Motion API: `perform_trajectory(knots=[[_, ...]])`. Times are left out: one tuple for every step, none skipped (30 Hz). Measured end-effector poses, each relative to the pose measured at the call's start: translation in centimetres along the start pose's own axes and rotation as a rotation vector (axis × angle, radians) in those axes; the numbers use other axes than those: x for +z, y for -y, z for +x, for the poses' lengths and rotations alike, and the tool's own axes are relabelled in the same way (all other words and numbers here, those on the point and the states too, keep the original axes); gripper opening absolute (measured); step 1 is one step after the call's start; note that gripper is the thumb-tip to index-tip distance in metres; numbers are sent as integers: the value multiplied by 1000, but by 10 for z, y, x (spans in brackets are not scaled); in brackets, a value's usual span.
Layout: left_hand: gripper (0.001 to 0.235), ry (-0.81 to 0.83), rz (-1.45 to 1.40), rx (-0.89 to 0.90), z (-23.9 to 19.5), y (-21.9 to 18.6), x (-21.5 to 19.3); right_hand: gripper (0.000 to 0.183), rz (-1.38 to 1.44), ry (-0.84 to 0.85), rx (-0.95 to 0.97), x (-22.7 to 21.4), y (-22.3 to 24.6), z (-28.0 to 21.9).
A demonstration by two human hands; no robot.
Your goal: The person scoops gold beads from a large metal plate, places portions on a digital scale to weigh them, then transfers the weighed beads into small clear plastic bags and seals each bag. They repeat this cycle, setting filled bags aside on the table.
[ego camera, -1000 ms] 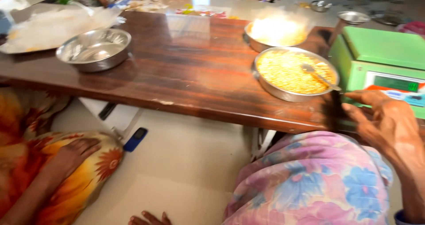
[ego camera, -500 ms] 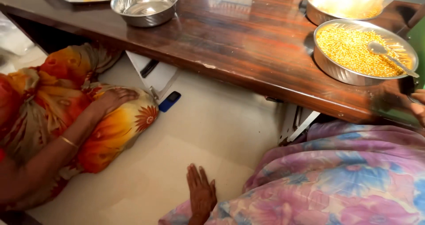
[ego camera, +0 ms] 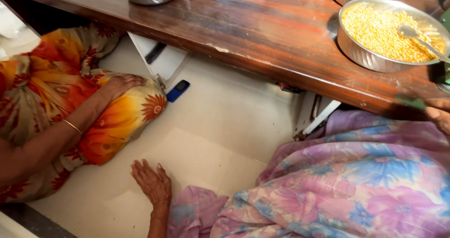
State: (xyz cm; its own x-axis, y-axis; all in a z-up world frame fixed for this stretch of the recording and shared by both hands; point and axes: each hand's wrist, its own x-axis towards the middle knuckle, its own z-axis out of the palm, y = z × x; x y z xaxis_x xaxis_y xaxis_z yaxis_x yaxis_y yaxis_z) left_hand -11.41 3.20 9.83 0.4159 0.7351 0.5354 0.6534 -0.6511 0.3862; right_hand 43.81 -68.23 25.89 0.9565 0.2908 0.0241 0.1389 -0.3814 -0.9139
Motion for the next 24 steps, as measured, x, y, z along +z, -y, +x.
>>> perform_trajectory(knots=[[55, -10, -8, 55, -4, -2, -2, 40, 30, 8, 65, 13, -10, -16], [55, 5, -9, 53, -11, -16, -1, 40, 22, 7, 77, 30, 20, -44], [49, 25, -91, 145, -18, -30, -1, 38, -83, -63, -65, 52, 55, -76], [42, 39, -176, 238, -22, -45, 1, 40, -180, -130, -214, 76, 100, -110], [42, 48, -181, 238, -29, -63, -5, 40, -187, -132, -206, 83, 120, -122], [39, 73, -243, 304, -31, -81, -10, 41, -276, -162, -231, 90, 142, -130], [35, 97, -306, 370, -33, -99, -14, 43, -364, -192, -256, 98, 165, -138], [35, 99, -309, 369, -39, -105, -8, 43, -367, -193, -255, 93, 162, -139], [37, 239, -365, 290, -44, -110, -1, 41, -401, -179, -269, 89, 159, -140], [38, 379, -416, 207, -50, -114, 4, 40, -433, -161, -284, 85, 157, -140], [38, 380, -417, 206, -49, -119, 10, 40, -434, -160, -284, 86, 160, -141], [43, 427, -452, 121, -47, -124, 17, 39, -363, -121, -292, 87, 161, -143], [48, 474, -487, 36, -45, -129, 23, 37, -292, -83, -300, 88, 163, -145], [48, 478, -489, 39, -42, -137, 27, 37, -294, -86, -297, 100, 186, -157], [50, 468, -536, 25, -40, -144, 30, 37, -387, -113, -288, 112, 209, -170], [52, 459, -585, 11, -38, -153, 34, 37, -481, -140, -278, 124, 232, -182], [52, 462, -588, 13, -39, -157, 36, 37, -484, -144, -275, 124, 234, -186], [49, 512, -580, 11, -38, -161, 39, 37, -504, -169, -282, 125, 236, -188], [46, 561, -572, 8, -36, -165, 41, 37, -523, -193, -289, 126, 239, -190], [46, 560, -573, 10, -38, -164, 46, 37, -523, -195, -290, 122, 232, -187], [42, 522, -619, -24, -40, -164, 50, 38, -439, -197, -250, 118, 226, -185], [38, 484, -665, -59, -42, -164, 55, 40, -356, -198, -210, 115, 220, -182], [38, 484, -667, -58, -41, -165, 56, 40, -357, -199, -211, 114, 220, -182], [35, 502, -640, -75, -41, -164, 56, 39, -347, -195, -207, 114, 219, -183]])
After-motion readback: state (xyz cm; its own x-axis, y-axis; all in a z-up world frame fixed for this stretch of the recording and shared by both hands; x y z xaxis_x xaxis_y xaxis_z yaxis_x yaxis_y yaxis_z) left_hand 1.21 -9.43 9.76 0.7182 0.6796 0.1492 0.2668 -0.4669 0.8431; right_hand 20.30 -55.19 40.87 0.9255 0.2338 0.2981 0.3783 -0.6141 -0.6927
